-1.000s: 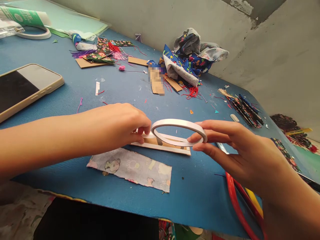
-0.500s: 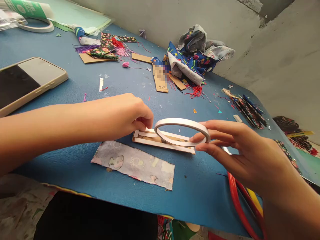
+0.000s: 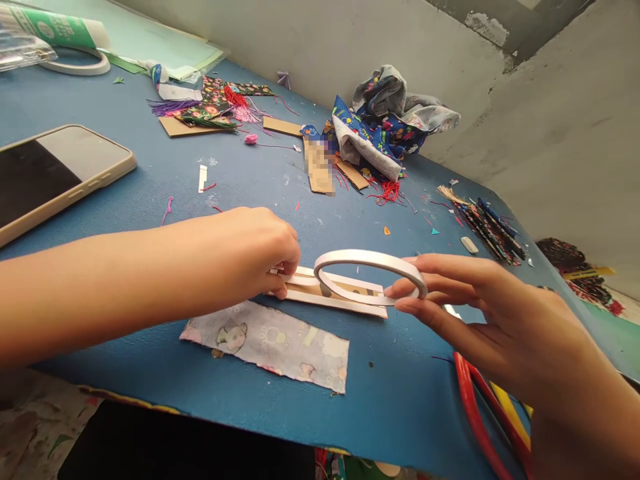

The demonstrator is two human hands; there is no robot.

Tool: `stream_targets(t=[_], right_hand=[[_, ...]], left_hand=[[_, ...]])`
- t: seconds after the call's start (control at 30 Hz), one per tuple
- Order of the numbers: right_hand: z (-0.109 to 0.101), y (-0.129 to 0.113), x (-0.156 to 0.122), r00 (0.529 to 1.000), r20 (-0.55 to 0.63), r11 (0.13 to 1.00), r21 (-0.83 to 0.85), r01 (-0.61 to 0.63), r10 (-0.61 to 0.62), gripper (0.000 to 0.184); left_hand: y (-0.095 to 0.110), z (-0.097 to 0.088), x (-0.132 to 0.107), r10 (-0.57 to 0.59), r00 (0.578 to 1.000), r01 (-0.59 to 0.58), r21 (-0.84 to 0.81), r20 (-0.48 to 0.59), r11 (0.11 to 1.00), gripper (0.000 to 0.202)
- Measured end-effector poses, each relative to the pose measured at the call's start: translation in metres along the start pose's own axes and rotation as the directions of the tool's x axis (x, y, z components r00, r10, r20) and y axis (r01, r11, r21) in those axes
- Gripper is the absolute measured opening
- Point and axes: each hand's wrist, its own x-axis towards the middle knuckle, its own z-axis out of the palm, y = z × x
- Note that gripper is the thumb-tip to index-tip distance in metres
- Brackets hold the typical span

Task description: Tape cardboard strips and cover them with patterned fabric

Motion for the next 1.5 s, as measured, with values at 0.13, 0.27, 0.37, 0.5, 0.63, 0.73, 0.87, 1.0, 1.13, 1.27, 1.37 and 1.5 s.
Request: stream_targets(t=[0.13, 0.27, 0.37, 0.5, 0.63, 0.73, 0.87, 1.0, 1.13, 1.27, 1.37, 1.5], right_hand=[[0.001, -0.001, 0.002, 0.999, -0.022, 0.999, -0.020, 0.024, -0.025, 0.031], [0.001, 0.002, 0.001, 0.999, -0.044, 0.999, -0.028, 0.020, -0.021, 0.031], [0.001, 0.003, -0.001, 0.999, -0.035, 1.000, -0.030, 0.002, -0.003, 0.031], [-0.001, 0.003, -0.002, 1.000, -0.018, 1.000, -0.025, 0.004, -0.004, 0.031], [-0.001, 0.002, -0.001, 1.000, -0.020, 1.000, -0.013, -0.004, 0.004, 0.031], [0.000, 0.002, -0.002, 1.000, -0.013, 1.000, -0.011, -0.004, 0.004, 0.031], [-0.003, 0.003, -0.002, 1.000, 0.010, 0.999, -0.037, 0.025, -0.025, 0.030], [-0.006, 0.004, 0.001, 0.997, -0.016, 0.992, -0.101, 0.075, -0.077, 0.035], [-0.008, 0.005, 0.005, 0.984, 0.002, 0.959, -0.223, 0.173, -0.177, 0.037], [-0.010, 0.004, 0.004, 0.962, 0.012, 0.877, -0.408, 0.253, -0.272, 0.044], [-0.013, 0.001, 0.004, 0.948, 0.014, 0.813, -0.510, 0.279, -0.317, 0.046], [-0.016, -0.006, 0.004, 0.942, 0.058, 0.733, -0.612, 0.296, -0.332, 0.042]], left_hand=[[-0.005, 0.003, -0.001, 0.048, 0.998, -0.049, -0.024, -0.043, 0.999, 0.014], [-0.007, 0.001, 0.000, 0.088, 0.996, -0.089, -0.014, -0.029, 0.996, 0.020], [-0.007, -0.004, 0.000, 0.108, 0.994, -0.107, -0.030, 0.011, 0.994, 0.027], [-0.008, -0.010, 0.000, 0.094, 0.994, -0.092, -0.045, 0.046, 0.995, 0.032], [-0.010, -0.009, 0.000, 0.155, 0.988, -0.153, -0.065, 0.019, 0.986, 0.033], [-0.007, -0.006, 0.000, 0.115, 0.993, -0.115, -0.051, 0.000, 0.992, 0.023], [0.001, -0.005, 0.001, 0.036, 0.999, -0.037, -0.020, -0.018, 0.999, 0.019], [0.005, -0.007, 0.002, 0.096, 0.995, -0.096, 0.009, -0.032, 0.995, 0.024], [0.002, -0.007, 0.002, 0.120, 0.993, -0.120, 0.024, -0.011, 0.993, 0.029], [-0.008, -0.004, 0.003, 0.190, 0.982, -0.190, 0.061, 0.012, 0.980, 0.033], [-0.016, 0.000, 0.005, 0.237, 0.971, -0.237, 0.058, -0.001, 0.970, 0.030], [-0.020, 0.003, 0.008, 0.220, 0.975, -0.220, 0.041, -0.015, 0.975, 0.035]])
